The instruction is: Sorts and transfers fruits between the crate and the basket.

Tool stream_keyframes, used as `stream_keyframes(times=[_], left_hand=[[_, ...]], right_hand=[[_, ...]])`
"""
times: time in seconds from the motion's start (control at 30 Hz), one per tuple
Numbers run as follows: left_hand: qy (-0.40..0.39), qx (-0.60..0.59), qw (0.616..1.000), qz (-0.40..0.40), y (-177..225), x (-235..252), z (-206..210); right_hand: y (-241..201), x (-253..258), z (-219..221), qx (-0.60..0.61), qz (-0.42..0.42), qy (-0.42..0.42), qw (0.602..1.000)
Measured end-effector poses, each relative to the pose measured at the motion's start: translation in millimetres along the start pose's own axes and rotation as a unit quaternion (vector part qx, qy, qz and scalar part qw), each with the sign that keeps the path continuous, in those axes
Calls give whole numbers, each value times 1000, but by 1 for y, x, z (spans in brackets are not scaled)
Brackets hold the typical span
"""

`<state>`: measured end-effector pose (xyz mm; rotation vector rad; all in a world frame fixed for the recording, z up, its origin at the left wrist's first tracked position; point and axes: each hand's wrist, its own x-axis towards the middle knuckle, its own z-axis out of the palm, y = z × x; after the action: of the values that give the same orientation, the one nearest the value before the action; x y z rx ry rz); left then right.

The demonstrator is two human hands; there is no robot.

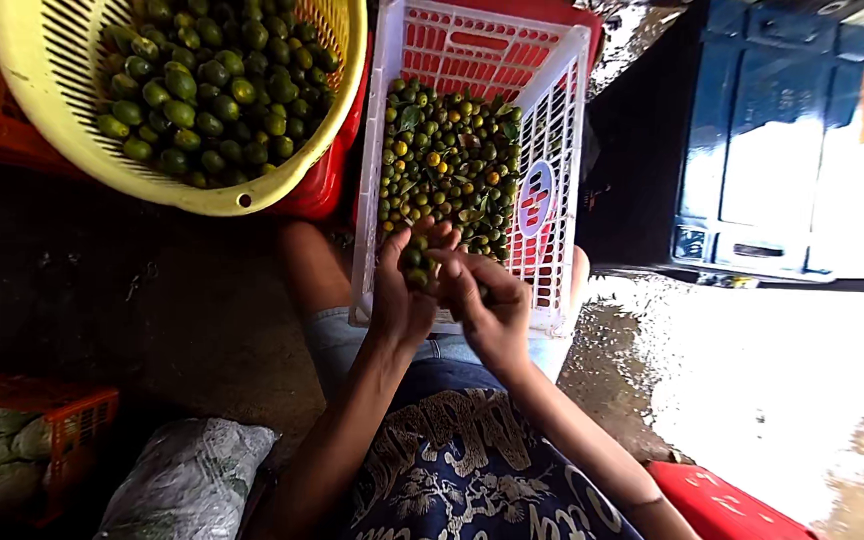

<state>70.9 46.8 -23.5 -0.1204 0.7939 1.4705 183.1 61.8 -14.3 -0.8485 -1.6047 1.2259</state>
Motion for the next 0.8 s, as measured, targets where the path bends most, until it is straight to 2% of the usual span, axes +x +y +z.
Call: stream_keyframes(times=[0.07, 0.13, 0.23, 0.33, 0.4, 0.43, 0.5, 0.6, 0.7, 0.8], left_hand=[[8, 47, 999, 15, -14, -12, -4], [-16, -9, 998, 59, -28, -18, -16], [10, -106, 993, 48, -10, -22, 8], [7, -64, 998, 23, 35, -15, 25], [-19, 8, 995, 93, 75, -10, 34], [4, 48, 987, 155, 96, -7, 42], [69, 140, 943, 294, 140, 4, 52], [175, 311, 833, 423, 195, 35, 42], [226, 546, 697, 406, 224, 58, 24], [209, 629, 616, 426, 206, 57, 25]], right_hand=[[-2, 7, 13, -145, -126, -13, 981], [2, 11, 21, -285, -187, -32, 940], [2, 20, 17, -315, -230, -26, 920], [-7, 50, -14, -316, -213, 14, 924], [-7, 81, -44, -344, -132, 9, 929], [-4, 97, -59, -364, -80, -6, 928], [10, 124, -81, -391, 6, -44, 919], [36, 148, -91, -409, 67, -113, 903], [64, 155, -74, -425, 145, -247, 859], [97, 143, -42, -421, 186, -387, 799]])
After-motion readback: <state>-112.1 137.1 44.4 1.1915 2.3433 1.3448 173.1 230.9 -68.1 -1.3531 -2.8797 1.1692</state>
